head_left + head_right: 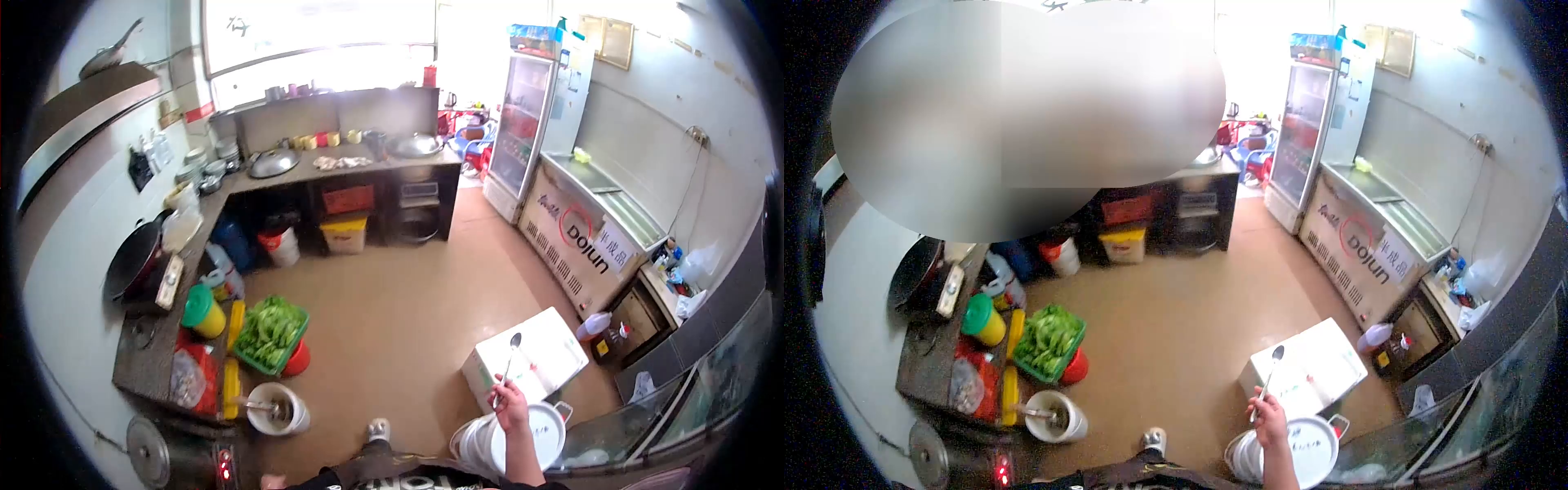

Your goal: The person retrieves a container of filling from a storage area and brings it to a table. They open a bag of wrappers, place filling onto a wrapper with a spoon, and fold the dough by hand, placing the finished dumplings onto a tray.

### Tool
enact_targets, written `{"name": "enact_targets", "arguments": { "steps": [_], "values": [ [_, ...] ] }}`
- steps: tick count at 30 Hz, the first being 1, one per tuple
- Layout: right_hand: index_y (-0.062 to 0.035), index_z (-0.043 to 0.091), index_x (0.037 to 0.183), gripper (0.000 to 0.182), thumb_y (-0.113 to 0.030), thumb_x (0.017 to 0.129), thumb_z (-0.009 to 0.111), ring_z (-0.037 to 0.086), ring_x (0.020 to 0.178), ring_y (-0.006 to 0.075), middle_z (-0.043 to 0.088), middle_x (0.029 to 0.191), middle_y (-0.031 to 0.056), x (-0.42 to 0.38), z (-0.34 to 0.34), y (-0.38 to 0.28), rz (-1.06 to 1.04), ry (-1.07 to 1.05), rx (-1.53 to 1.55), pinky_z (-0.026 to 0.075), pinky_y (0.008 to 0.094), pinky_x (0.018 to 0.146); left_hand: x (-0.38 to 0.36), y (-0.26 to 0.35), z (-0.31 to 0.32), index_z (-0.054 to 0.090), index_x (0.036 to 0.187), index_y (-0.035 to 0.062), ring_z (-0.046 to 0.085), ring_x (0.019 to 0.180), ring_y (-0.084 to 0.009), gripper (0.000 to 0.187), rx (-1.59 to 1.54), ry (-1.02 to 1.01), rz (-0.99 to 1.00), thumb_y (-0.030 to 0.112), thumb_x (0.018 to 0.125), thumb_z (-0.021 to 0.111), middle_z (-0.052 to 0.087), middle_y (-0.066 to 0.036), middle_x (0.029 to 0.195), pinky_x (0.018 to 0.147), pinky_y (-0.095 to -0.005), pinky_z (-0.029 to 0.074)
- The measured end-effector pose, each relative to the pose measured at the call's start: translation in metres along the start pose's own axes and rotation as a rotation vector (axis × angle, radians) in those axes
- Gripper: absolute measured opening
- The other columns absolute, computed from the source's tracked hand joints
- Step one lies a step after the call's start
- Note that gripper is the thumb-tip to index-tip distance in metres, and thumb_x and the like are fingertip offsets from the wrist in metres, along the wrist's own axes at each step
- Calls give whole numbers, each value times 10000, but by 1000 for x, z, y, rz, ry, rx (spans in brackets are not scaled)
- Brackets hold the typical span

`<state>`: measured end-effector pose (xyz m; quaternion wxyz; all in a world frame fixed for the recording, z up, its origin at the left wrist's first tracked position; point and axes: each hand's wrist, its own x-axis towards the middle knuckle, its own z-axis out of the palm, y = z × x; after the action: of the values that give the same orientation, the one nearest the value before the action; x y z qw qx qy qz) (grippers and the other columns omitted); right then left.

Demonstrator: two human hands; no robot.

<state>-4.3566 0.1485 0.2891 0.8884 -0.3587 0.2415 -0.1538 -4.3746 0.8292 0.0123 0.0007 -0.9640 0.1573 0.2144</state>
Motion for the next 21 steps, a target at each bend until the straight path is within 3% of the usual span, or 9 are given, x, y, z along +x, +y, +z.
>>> {"name": "enact_targets", "arguments": {
  "steps": [6,10,11,12,13,14,15,16,21],
  "values": [
    [12,508,1162,310,8,853,528,581,697,139,600,833,75,175,41,-31,-54,110,30,507,266,628,241,5,-121,677,986,89,660,876,-261,289,119,-177,-159,279,868,494,676,-120,970,738,-436,516],
    [23,485,1176,323,20,854,516,570,711,142,597,842,87,278,65,-80,-106,193,100,510,277,649,508,58,-217,689,935,91,656,888,-220,289,399,-227,110,294,853,501,689,-84,920,763,-415,508],
    [25,484,1177,324,21,854,513,567,717,143,596,846,89,299,69,-95,-127,192,106,508,281,656,580,87,-236,692,814,91,659,805,-225,288,-487,207,-30,331,830,535,689,-68,813,700,-418,512],
    [31,494,1173,318,12,856,512,569,720,149,595,853,90,320,70,-107,-166,211,113,503,287,664,641,121,-261,663,714,75,641,644,-219,283,-544,328,88,330,815,593,655,-73,677,579,-397,506],
    [31,494,1173,318,12,856,512,569,720,149,595,853,90,344,69,-119,-179,241,132,503,287,664,667,191,-335,659,735,48,605,552,-189,265,-828,86,-269,302,807,640,636,-76,650,504,-346,486],
    [34,499,1170,315,7,857,513,568,723,150,593,854,90,369,66,-130,-203,253,110,502,285,664,740,227,-340,632,700,22,594,525,-166,248,-988,116,-214,249,775,700,629,-56,632,482,-327,479],
    [37,503,1167,312,2,858,514,567,726,151,590,855,91,398,63,-141,-231,258,88,500,283,663,780,284,-374,667,806,17,595,559,-154,204,-1095,75,-190,215,765,702,648,-60,674,528,-306,493],
    [39,503,1172,319,1,855,519,568,723,158,587,853,90,425,59,-154,-235,272,83,501,283,663,818,339,-408,666,853,29,603,603,-142,180,-924,62,-48,170,752,712,659,-52,735,548,-285,496],
    [35,512,1161,293,-7,871,512,576,720,164,585,854,93,596,14,-222,-243,330,10,499,275,652,978,555,-462,669,911,56,603,687,-112,164,-1054,29,429,146,774,681,663,-38,809,612,-272,504]
  ]
}}
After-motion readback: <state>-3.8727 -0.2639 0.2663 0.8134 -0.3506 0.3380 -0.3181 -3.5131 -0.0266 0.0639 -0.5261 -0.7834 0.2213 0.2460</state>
